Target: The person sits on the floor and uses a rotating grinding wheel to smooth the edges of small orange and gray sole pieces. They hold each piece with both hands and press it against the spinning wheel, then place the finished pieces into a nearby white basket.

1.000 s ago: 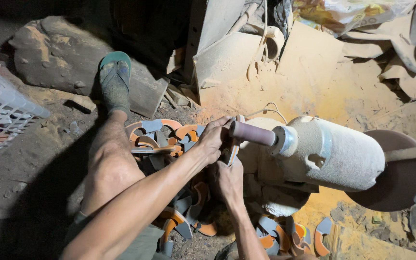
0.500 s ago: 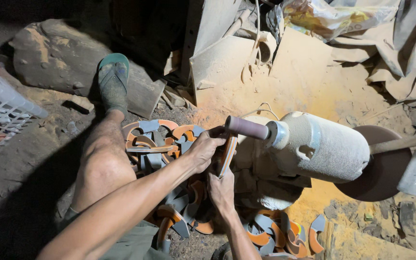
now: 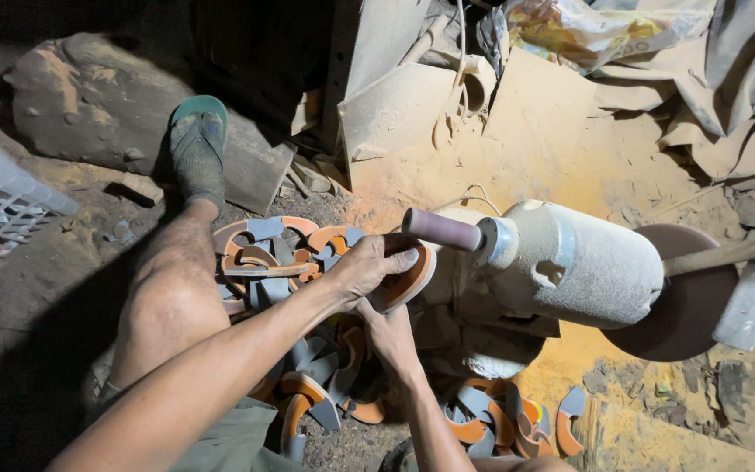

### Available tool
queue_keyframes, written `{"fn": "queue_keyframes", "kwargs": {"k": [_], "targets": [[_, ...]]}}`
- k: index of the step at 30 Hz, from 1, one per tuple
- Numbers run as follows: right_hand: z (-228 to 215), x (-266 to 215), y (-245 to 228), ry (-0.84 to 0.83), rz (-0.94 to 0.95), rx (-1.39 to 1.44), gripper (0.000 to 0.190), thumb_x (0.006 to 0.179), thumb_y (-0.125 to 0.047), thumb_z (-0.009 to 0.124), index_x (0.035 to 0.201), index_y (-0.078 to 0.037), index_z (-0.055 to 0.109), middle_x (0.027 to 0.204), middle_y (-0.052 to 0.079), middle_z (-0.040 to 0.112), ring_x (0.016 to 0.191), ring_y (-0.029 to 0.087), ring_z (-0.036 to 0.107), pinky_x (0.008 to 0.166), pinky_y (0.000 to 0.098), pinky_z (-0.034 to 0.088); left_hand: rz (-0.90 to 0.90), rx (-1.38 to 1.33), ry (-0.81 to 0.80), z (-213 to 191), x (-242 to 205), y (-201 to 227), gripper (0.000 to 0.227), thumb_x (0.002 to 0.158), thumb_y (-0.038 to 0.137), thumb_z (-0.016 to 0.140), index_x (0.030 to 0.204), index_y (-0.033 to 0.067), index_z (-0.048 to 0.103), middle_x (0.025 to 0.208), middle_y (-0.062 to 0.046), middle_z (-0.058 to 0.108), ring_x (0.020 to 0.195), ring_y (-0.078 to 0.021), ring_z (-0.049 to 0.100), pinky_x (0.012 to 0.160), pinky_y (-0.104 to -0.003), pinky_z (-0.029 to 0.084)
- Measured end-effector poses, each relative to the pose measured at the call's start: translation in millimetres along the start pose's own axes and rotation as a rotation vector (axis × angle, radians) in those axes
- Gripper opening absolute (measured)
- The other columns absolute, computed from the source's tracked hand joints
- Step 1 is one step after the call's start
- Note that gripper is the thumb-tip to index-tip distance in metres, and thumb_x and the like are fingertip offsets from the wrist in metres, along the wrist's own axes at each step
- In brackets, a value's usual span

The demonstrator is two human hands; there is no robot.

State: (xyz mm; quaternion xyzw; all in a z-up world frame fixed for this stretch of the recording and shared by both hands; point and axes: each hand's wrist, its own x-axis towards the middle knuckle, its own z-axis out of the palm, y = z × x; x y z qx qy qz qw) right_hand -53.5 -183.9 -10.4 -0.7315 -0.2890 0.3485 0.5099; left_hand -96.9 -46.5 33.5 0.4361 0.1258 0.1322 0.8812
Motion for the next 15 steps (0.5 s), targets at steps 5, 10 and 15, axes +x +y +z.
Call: {"fn": "queue_keyframes", "kwargs": {"k": [5, 10, 15], "targets": [[1, 5, -4, 0.002, 0.051, -0.027, 0.043, 0.09, -0.016, 0.069, 0.128, 0.002, 0.059, 0.119, 0.008, 0.071, 0.108, 0.017, 0.065, 0.096, 0.0334, 0.051, -0.016, 0.092, 0.095, -9, 7, -7, 0.028, 0.093, 0.011, 0.067, 0.12, 0.0068, 0.072, 0.103, 0.002, 0.073, 0.089, -0.0066, 0.063, 0.082, -0.026, 0.053], [-7, 5, -24, -0.019, 0.151, 0.084, 0.015, 0.088, -0.005, 0.067, 0.097, 0.006, 0.07, 0.086, 0.006, 0.07, 0.076, 0.013, 0.061, 0.07, 0.031, 0.05, 0.086, -0.047, 0.193, -15, 27, -24, 0.032, 0.082, -0.006, 0.056, 0.109, 0.0018, 0.072, 0.097, -0.004, 0.072, 0.086, -0.0124, 0.066, 0.079, -0.028, 0.054], [-21, 15, -55, -0.055, 0.124, 0.174, 0.01, 0.082, -0.003, 0.057, 0.074, 0.001, 0.061, 0.066, 0.0, 0.058, 0.059, 0.009, 0.05, 0.055, 0.03, 0.042, 0.024, -0.298, 0.304, -12, 49, -23, 0.011, 0.094, 0.012, 0.065, 0.1, 0.0054, 0.072, 0.088, -0.003, 0.071, 0.076, -0.0111, 0.066, 0.072, -0.027, 0.055]]}}
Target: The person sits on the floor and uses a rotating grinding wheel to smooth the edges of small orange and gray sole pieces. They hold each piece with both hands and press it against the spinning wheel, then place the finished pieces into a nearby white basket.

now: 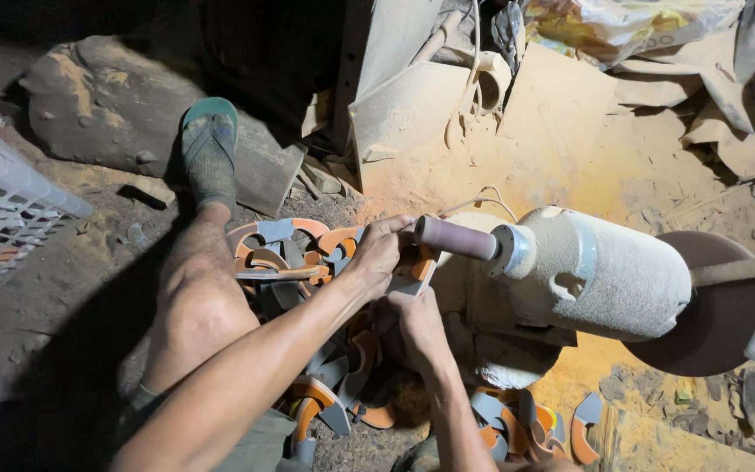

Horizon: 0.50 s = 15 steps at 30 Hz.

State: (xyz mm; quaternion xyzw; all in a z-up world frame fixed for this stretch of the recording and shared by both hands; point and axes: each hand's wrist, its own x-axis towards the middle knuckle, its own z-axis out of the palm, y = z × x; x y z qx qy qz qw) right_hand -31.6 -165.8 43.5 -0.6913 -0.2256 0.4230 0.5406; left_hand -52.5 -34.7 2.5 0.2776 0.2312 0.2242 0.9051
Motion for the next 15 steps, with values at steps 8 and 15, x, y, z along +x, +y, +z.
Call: {"fn": "queue_keyframes", "kwargs": {"k": [8, 15], "targets": [[-13, 28, -28, 0.085, 0.129, -0.133, 0.016, 0.082, -0.007, 0.057, 0.072, 0.004, 0.056, 0.062, 0.0, 0.051, 0.056, 0.009, 0.041, 0.051, 0.0332, 0.036, 0.054, -0.047, 0.043, 14, 20, 18, 0.017, 0.095, 0.023, 0.07, 0.095, 0.0066, 0.067, 0.077, -0.002, 0.065, 0.063, -0.0118, 0.062, 0.057, -0.027, 0.053], [-32, 59, -12, 0.098, 0.107, -0.423, 0.022, 0.087, -0.014, 0.058, 0.079, 0.005, 0.066, 0.064, 0.003, 0.063, 0.059, 0.01, 0.053, 0.057, 0.0333, 0.043, -0.013, -0.01, 0.137, 24, 33, 32, 0.026, 0.093, 0.025, 0.07, 0.105, 0.0032, 0.063, 0.093, -0.008, 0.066, 0.069, -0.0126, 0.065, 0.061, -0.029, 0.057]]}}
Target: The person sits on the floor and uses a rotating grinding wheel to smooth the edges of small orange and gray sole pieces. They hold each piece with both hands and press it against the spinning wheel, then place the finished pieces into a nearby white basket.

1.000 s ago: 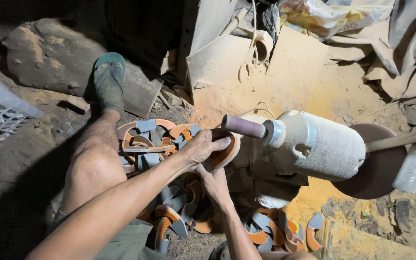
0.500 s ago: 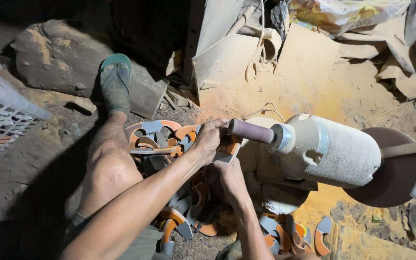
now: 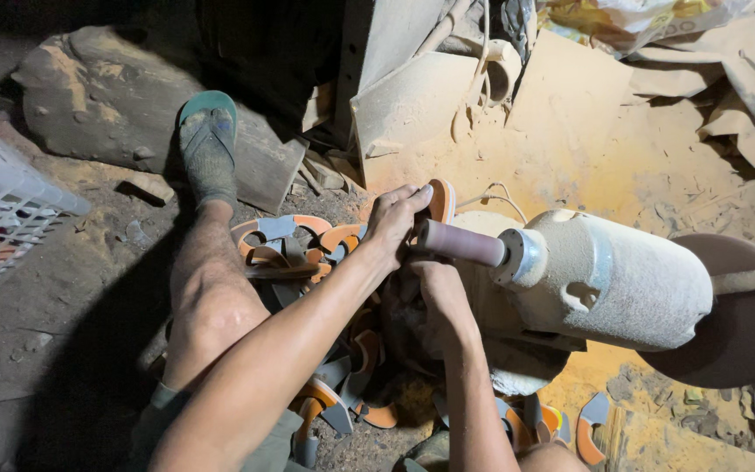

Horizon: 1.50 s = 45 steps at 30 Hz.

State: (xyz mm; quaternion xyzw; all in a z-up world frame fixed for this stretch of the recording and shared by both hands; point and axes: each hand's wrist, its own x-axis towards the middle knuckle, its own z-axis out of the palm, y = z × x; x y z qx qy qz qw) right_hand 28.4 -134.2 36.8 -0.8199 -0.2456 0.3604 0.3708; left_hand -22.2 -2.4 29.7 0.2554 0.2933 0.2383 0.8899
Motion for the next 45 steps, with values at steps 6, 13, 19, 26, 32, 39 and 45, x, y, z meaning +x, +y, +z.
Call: {"fn": "queue_keyframes", "kwargs": {"k": [6, 13, 19, 26, 32, 39, 45], "targets": [[4, -12, 5, -0.037, -0.027, 0.067, 0.023, 0.089, -0.011, 0.057, 0.075, 0.007, 0.062, 0.061, 0.007, 0.055, 0.057, 0.011, 0.045, 0.053, 0.0357, 0.04, 0.003, 0.014, 0.027, -7, 4, -13, 0.023, 0.096, 0.024, 0.072, 0.108, 0.0081, 0.061, 0.095, -0.004, 0.067, 0.079, -0.0108, 0.068, 0.072, -0.028, 0.058], [33, -54, 8, -0.046, -0.126, 0.372, 0.009, 0.085, -0.003, 0.061, 0.078, 0.002, 0.06, 0.067, -0.001, 0.055, 0.058, 0.008, 0.048, 0.053, 0.0311, 0.039, 0.084, 0.034, -0.145, -26, -29, -31, 0.012, 0.1, 0.013, 0.062, 0.1, 0.0053, 0.072, 0.085, -0.001, 0.069, 0.073, -0.009, 0.063, 0.068, -0.025, 0.054], [47, -79, 24, -0.111, -0.101, 0.392, 0.015, 0.089, -0.007, 0.063, 0.088, 0.007, 0.067, 0.075, 0.006, 0.068, 0.068, 0.014, 0.062, 0.064, 0.0305, 0.05, 0.105, 0.192, -0.202, -36, -58, -29, 0.011, 0.099, 0.008, 0.063, 0.103, 0.0027, 0.073, 0.085, 0.001, 0.068, 0.07, -0.0071, 0.057, 0.062, -0.025, 0.047], [60, -89, 31, -0.093, -0.01, 0.378, 0.041, 0.09, -0.016, 0.072, 0.125, 0.0, 0.06, 0.111, 0.006, 0.069, 0.098, 0.015, 0.062, 0.088, 0.0313, 0.052, 0.072, 0.414, -0.431, -40, -79, -14, 0.022, 0.098, 0.018, 0.066, 0.111, 0.0025, 0.074, 0.092, 0.0, 0.077, 0.077, -0.0047, 0.068, 0.071, -0.021, 0.056], [72, -87, 27, -0.138, -0.067, 0.441, 0.038, 0.093, -0.019, 0.073, 0.124, 0.001, 0.063, 0.113, 0.003, 0.068, 0.1, 0.012, 0.059, 0.09, 0.029, 0.049, 0.083, 0.591, -0.473, -42, -74, 7, 0.024, 0.097, 0.02, 0.073, 0.108, -0.0017, 0.074, 0.082, -0.001, 0.072, 0.067, -0.0064, 0.063, 0.059, -0.023, 0.053], [74, -80, 12, -0.161, -0.122, 0.544, 0.035, 0.094, -0.016, 0.069, 0.125, -0.002, 0.061, 0.112, 0.001, 0.067, 0.101, 0.01, 0.059, 0.091, 0.0274, 0.048, 0.074, 0.659, -0.382, -42, -59, 7, 0.026, 0.092, 0.014, 0.073, 0.116, 0.0044, 0.076, 0.087, -0.001, 0.073, 0.071, -0.0077, 0.065, 0.061, -0.023, 0.053], [73, -81, 6, -0.162, -0.075, 0.605, 0.035, 0.092, -0.013, 0.07, 0.124, -0.001, 0.062, 0.106, 0.001, 0.067, 0.094, 0.011, 0.06, 0.083, 0.0285, 0.049, 0.111, 0.671, -0.358, -41, -57, 5, 0.031, 0.088, 0.008, 0.072, 0.119, 0.0059, 0.075, 0.096, -0.002, 0.076, 0.079, -0.0085, 0.069, 0.059, -0.025, 0.057]]}}
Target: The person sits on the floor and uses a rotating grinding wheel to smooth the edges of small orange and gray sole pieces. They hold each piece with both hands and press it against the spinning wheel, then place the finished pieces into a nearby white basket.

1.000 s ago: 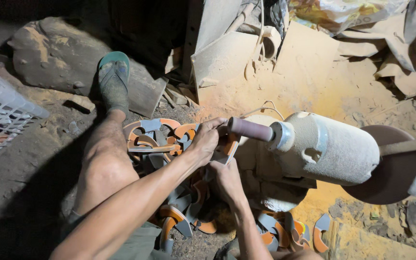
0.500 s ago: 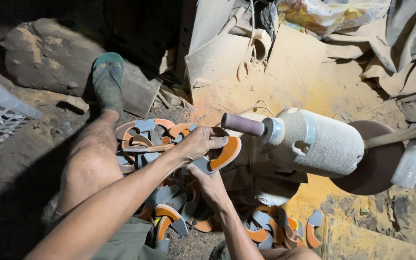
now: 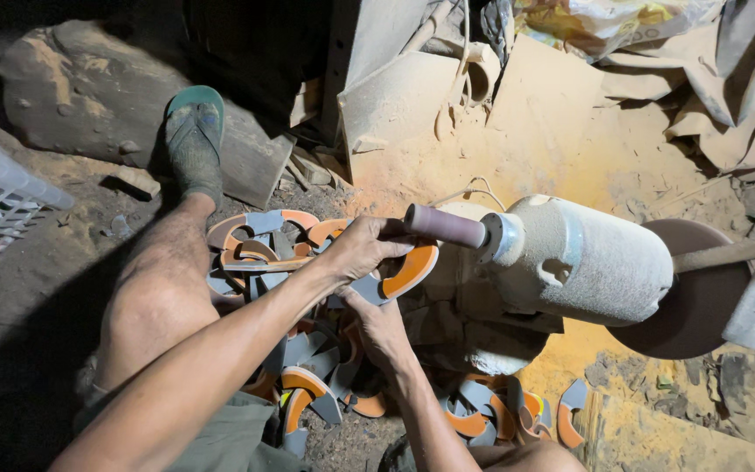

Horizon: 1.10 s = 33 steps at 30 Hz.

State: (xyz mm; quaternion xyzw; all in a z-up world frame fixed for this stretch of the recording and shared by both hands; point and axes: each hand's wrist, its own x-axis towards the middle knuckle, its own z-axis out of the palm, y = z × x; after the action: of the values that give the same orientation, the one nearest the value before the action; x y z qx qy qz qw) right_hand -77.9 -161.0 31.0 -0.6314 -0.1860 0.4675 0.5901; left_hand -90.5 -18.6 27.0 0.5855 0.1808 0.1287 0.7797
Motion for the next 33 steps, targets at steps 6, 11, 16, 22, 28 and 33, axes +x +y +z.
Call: {"fn": "queue_keyframes", "kwargs": {"k": [6, 11, 16, 22, 28, 33], "targets": [[-1, -5, -9, 0.049, 0.126, -0.07, 0.037, 0.09, -0.014, 0.07, 0.125, -0.004, 0.062, 0.1, 0.002, 0.068, 0.085, 0.011, 0.06, 0.074, 0.0293, 0.05, -0.039, 0.034, 0.038, 3, -6, 9, 0.031, 0.088, 0.01, 0.072, 0.118, 0.0065, 0.076, 0.096, -0.002, 0.077, 0.079, -0.0095, 0.069, 0.053, -0.026, 0.056], [-1, -7, -12, 0.023, 0.078, -0.056, 0.038, 0.09, -0.014, 0.072, 0.126, -0.003, 0.062, 0.099, 0.002, 0.068, 0.084, 0.009, 0.06, 0.072, 0.0266, 0.05, -0.102, 0.033, 0.05, 2, -7, 6, 0.029, 0.088, 0.012, 0.069, 0.116, 0.0094, 0.073, 0.093, 0.001, 0.076, 0.076, -0.0093, 0.069, 0.05, -0.027, 0.055], [-3, -5, -17, -0.073, 0.036, 0.14, 0.022, 0.088, -0.004, 0.064, 0.107, 0.004, 0.063, 0.086, 0.011, 0.07, 0.072, 0.019, 0.069, 0.069, 0.0304, 0.056, 0.027, -0.187, 0.025, 2, 0, -6, 0.013, 0.098, 0.012, 0.068, 0.102, 0.0012, 0.075, 0.08, -0.007, 0.068, 0.065, -0.0124, 0.059, 0.054, -0.026, 0.047], [-12, 7, -40, -0.034, 0.047, 0.203, 0.016, 0.077, 0.002, 0.055, 0.091, 0.006, 0.061, 0.071, 0.014, 0.066, 0.056, 0.023, 0.064, 0.052, 0.0348, 0.054, -0.044, -0.548, 0.191, 10, 24, -8, 0.009, 0.092, 0.008, 0.065, 0.09, 0.0033, 0.072, 0.079, -0.004, 0.071, 0.068, -0.0115, 0.067, 0.063, -0.027, 0.056], [-21, 24, -63, -0.078, 0.006, 0.084, 0.014, 0.079, -0.005, 0.057, 0.085, 0.006, 0.063, 0.065, 0.013, 0.065, 0.047, 0.02, 0.059, 0.047, 0.0316, 0.049, -0.061, -0.421, 0.318, 8, 46, -4, 0.016, 0.095, 0.017, 0.066, 0.088, 0.0035, 0.068, 0.076, -0.004, 0.065, 0.067, -0.0127, 0.064, 0.063, -0.029, 0.055], [-24, 35, -71, 0.018, 0.182, 0.124, 0.014, 0.083, -0.006, 0.058, 0.083, 0.005, 0.065, 0.066, 0.012, 0.066, 0.05, 0.018, 0.059, 0.049, 0.0293, 0.048, -0.031, -0.459, 0.31, 7, 60, 8, 0.017, 0.097, 0.019, 0.066, 0.09, 0.0033, 0.067, 0.08, -0.004, 0.065, 0.069, -0.0131, 0.064, 0.067, -0.029, 0.058]]}}
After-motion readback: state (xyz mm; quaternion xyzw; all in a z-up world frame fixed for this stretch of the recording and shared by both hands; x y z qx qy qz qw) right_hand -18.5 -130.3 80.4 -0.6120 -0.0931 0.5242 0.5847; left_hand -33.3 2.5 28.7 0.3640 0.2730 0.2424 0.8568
